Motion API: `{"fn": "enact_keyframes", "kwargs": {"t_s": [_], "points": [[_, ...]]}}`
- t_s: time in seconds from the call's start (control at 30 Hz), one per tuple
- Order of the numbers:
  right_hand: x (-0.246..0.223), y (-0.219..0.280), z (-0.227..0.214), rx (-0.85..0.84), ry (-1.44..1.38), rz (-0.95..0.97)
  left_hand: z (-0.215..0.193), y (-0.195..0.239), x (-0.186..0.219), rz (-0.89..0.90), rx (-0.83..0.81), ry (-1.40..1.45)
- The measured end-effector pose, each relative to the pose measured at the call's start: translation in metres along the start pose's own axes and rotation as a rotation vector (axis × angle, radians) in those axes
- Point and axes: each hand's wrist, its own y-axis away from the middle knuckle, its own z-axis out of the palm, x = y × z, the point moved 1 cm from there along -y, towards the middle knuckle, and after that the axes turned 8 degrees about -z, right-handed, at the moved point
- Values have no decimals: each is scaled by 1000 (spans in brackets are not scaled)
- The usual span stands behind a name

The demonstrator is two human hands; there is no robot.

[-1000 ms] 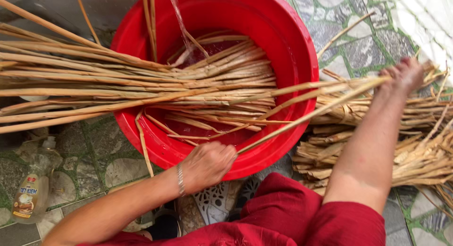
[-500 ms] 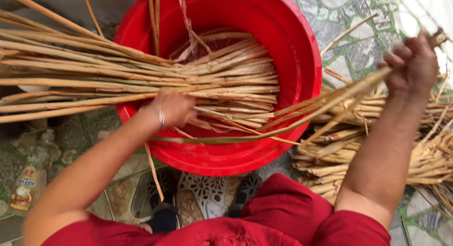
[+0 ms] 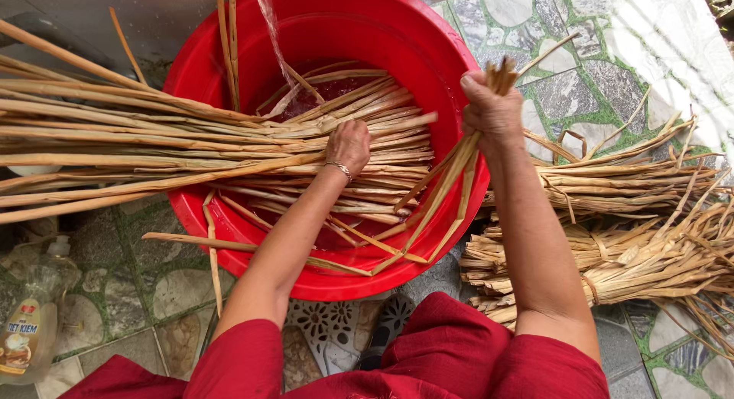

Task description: The person washes bundles of dried plant stalks in a red basin filled with water. They repeatedly submerge, agitate, and rinse the stalks by hand, then place the wet bundles on the tiled floor beside the basin.

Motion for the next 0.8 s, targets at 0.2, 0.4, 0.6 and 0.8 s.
{"fn": "enact_keyframes", "kwargs": {"t_s": [0.2, 0.4, 0.6, 0.8], "points": [[28, -21, 40, 25, 108, 221, -47, 18, 9, -86, -127, 819], [35, -24, 99, -186, -72, -90, -85, 51, 29, -200, -236, 956], [26, -2, 134, -303, -91, 37, -108, 12, 52, 8, 97, 671], [27, 1, 139, -232, -272, 38, -94, -12, 65, 157, 143, 513]]}}
